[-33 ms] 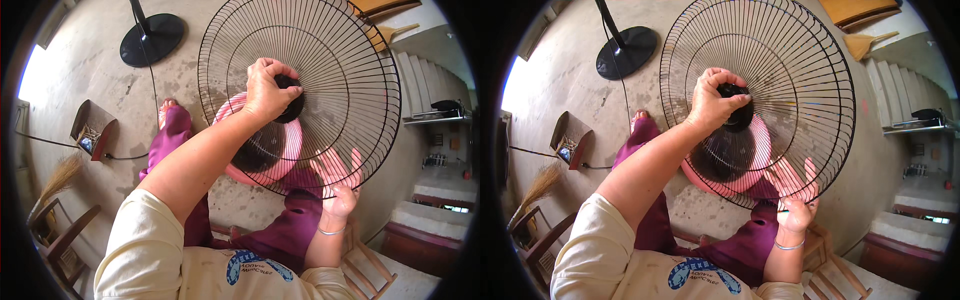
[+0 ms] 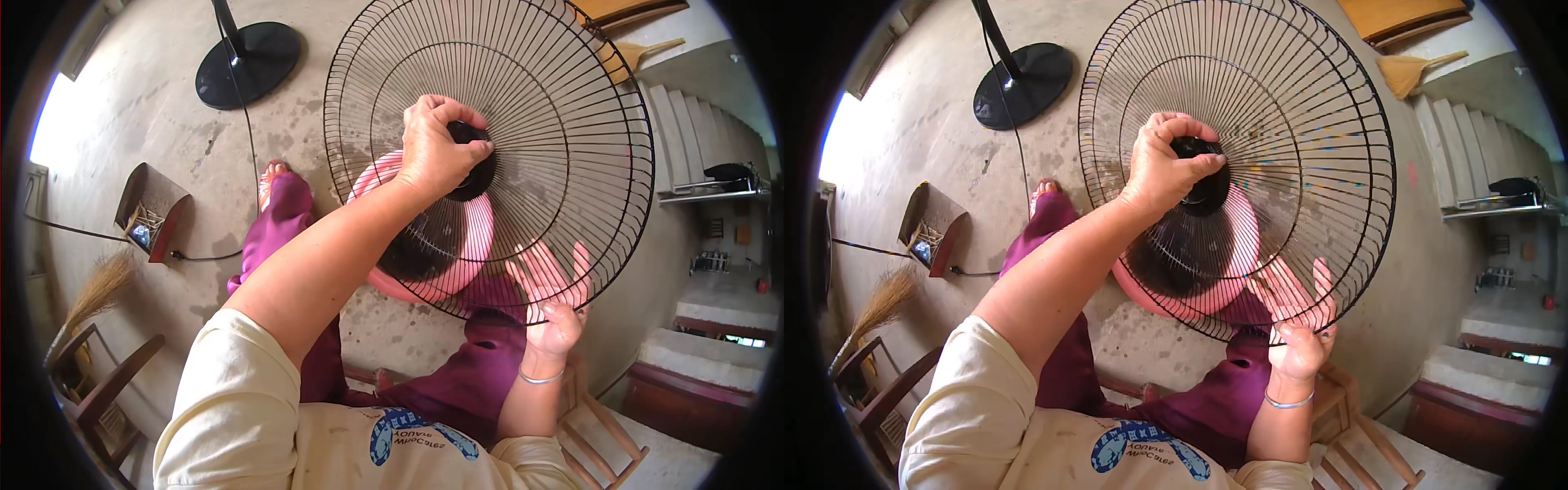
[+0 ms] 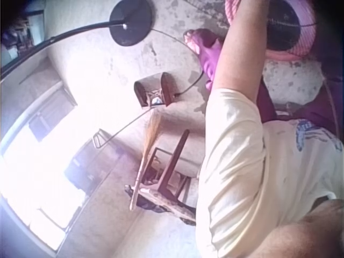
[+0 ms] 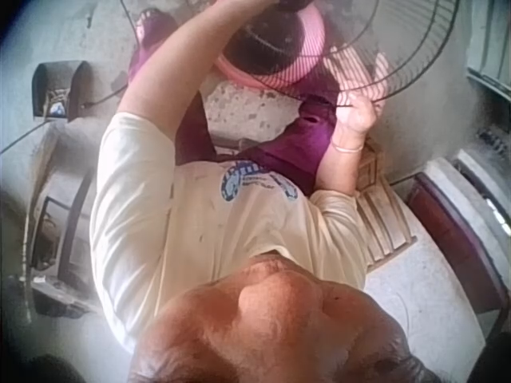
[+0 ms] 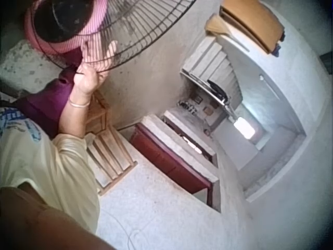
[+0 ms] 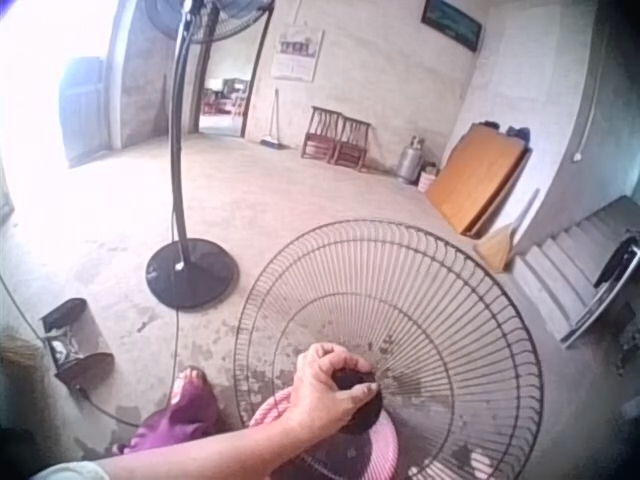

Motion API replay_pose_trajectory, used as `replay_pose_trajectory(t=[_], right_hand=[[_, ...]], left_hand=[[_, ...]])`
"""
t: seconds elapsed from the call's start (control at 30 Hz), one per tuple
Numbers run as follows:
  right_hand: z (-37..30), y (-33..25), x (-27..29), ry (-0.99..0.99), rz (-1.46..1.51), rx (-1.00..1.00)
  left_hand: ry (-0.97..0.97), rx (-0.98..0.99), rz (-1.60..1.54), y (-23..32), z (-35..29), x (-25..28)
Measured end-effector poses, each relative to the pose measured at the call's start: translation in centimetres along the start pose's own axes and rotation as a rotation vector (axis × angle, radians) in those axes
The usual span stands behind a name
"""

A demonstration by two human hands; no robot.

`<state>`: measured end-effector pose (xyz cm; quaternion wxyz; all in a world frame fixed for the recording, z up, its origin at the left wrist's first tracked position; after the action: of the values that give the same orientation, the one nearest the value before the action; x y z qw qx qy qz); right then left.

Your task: Cleaning a pedestal fan guard using a cloth and soapy water in a pink basin.

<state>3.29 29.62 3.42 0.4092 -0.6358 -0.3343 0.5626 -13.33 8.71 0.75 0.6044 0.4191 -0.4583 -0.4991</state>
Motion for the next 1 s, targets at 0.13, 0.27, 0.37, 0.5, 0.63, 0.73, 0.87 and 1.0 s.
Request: replay_pose_trajectory(t=[0.13,0.27,0.37,0.5,0.63,0.73,0.87,1.0], right_hand=[[-0.1,-0.1,-0.5,-0.051,-0.173,0.052],[-0.1,-0.2,-0.5,-0.037,-0.189,0.061],[0.0,0.0,-0.1,0.050,-0.056,0.014],[0.0,-0.2,0.0,0.033,-0.074,0.034],[0.1,-0.1,-0.3,-0.035,-0.179,0.044],[0.0,-0.2,-0.3,-0.038,-0.169,0.041],[0.0,-0.3,0.2,-0.067,-0.206,0.061],[-0.1,-0.4,-0.2,0.029,-0.106,0.059]], left_hand=[[0.101,-0.024,0.024,0.3,-0.1,0.2],[0.144,-0.080,0.047,0.6,-0.4,0.2],[0.113,-0.096,0.052,0.3,-0.4,0.1],[0.088,-0.025,-0.036,-0.1,-0.3,-0.4],[0.093,0.040,-0.165,-0.9,0.0,-0.4],[0.078,0.063,-0.142,-1.4,0.0,-0.3],[0.094,0.104,-0.199,-1.4,-0.2,-0.7],[0.132,-0.039,-0.165,-1.0,0.0,-0.2]])
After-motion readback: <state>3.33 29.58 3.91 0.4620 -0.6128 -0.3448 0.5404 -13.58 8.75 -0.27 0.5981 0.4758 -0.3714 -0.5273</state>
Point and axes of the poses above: each hand's wrist, its own z-axis towards the middle knuckle, its own x-axis out of the back of the hand, y = z × x, the point moved 9 cm from there along z, towards the middle knuckle, and after that the axes turned 4 degrees about -x, right-handed, at the moved point
